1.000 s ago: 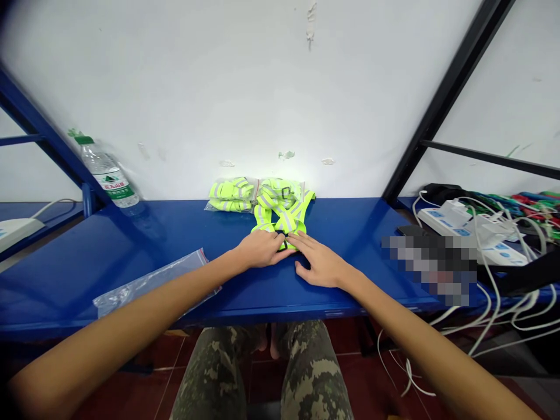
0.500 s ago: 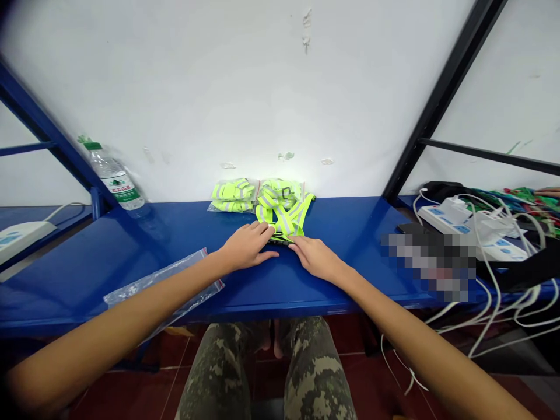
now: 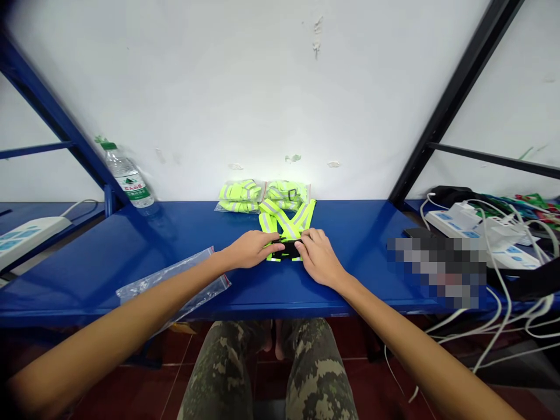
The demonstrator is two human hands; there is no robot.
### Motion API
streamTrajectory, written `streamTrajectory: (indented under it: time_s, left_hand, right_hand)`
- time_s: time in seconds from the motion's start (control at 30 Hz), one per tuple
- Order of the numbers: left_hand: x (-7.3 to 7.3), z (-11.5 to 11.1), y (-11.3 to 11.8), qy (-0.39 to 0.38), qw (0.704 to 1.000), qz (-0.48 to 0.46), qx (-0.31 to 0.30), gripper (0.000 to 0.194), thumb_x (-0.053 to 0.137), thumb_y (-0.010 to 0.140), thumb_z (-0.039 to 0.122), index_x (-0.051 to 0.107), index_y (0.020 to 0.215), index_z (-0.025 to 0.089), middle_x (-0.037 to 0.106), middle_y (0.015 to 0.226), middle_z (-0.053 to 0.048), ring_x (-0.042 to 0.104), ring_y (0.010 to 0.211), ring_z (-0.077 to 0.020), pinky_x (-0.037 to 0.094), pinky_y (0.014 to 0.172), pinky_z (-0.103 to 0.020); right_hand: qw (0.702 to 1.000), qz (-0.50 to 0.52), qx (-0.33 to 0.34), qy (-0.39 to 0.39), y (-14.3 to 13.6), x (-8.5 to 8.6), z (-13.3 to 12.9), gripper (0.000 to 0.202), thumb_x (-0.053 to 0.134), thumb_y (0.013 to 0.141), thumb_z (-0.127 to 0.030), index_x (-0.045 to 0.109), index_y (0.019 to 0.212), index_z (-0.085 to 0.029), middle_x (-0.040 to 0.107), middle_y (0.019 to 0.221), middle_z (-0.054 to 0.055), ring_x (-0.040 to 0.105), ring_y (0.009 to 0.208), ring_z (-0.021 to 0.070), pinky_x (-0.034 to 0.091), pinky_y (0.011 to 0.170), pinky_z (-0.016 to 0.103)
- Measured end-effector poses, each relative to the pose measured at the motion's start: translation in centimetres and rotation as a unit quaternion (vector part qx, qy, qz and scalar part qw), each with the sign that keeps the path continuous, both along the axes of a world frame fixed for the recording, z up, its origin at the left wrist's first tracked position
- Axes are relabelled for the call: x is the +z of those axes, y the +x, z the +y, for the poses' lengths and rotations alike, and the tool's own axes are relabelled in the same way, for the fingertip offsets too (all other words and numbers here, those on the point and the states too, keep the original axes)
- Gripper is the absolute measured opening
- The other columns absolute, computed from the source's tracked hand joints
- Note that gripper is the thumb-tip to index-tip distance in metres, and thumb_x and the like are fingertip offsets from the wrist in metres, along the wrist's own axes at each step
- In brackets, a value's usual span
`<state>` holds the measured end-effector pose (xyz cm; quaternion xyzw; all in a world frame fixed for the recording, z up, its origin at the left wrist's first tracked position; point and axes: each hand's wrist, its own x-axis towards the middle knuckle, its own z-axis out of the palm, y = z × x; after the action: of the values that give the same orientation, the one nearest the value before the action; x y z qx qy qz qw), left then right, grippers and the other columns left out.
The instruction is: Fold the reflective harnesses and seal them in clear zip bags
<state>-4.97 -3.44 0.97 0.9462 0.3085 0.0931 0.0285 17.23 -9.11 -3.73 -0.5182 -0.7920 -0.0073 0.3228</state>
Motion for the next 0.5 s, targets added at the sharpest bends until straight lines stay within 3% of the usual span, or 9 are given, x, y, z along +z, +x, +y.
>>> streamTrajectory:
  time_s: [0.1,0.23,0.3,0.4,0.5]
  left_hand:
    - [0.2,0.6,-0.1,-0.085,0.996,-0.028,-0.016,0.05,0.03,0.1,0.057,0.062,0.096,0.019,0.069,0.086,-0.005,0.062,0.075,-0.0191,0.033,0.061,-0.027]
    - [0.5,1.8,0.1,-0.198,0.978,-0.051,-0.042,0.054,0.033,0.098,0.06,0.066,0.098,0.017,0.069,0.093,-0.004,0.06,0.081,-0.0175,0.037,0.066,-0.024]
    - [0.5,2.1,0.3,-0.231,0.97,-0.056,-0.048,0.055,0.035,0.097,0.06,0.067,0.098,0.016,0.069,0.094,-0.004,0.06,0.082,-0.0172,0.038,0.068,-0.024]
    - [0.3,2.0,0.7,-0.204,0.977,-0.057,-0.029,0.06,0.033,0.096,0.063,0.069,0.089,0.015,0.069,0.084,-0.004,0.059,0.074,-0.0163,0.036,0.064,-0.025]
    - [-0.2,1.4,1.0,-0.104,0.994,-0.035,0.013,0.064,0.028,0.097,0.064,0.068,0.084,0.015,0.069,0.078,-0.006,0.059,0.068,-0.0178,0.033,0.06,-0.027]
  right_hand:
    - [0.999,-0.018,-0.024,0.018,-0.3,-0.1,-0.3,0.035,0.036,0.101,-0.042,0.059,0.1,-0.015,0.056,0.124,0.018,0.05,0.117,0.031,0.043,0.097,0.047]
    - [1.0,0.008,-0.001,-0.024,-0.8,-0.1,-0.4,0.039,0.04,0.1,-0.044,0.055,0.122,-0.015,0.065,0.113,0.014,0.06,0.105,0.0268,0.048,0.092,0.041]
    - [0.999,0.024,0.001,-0.027,-0.8,-0.1,-0.2,0.037,0.041,0.1,-0.042,0.057,0.122,-0.017,0.067,0.112,0.012,0.062,0.104,0.0257,0.048,0.092,0.04]
    - [0.998,0.053,0.024,-0.03,-0.6,0.0,0.4,0.032,0.041,0.101,-0.038,0.066,0.104,-0.019,0.066,0.101,0.01,0.063,0.097,0.0222,0.048,0.089,0.035]
    - [0.998,0.055,0.023,-0.019,-0.4,-0.1,1.0,0.033,0.042,0.1,-0.035,0.069,0.094,-0.018,0.063,0.098,0.01,0.06,0.096,0.0218,0.048,0.088,0.035]
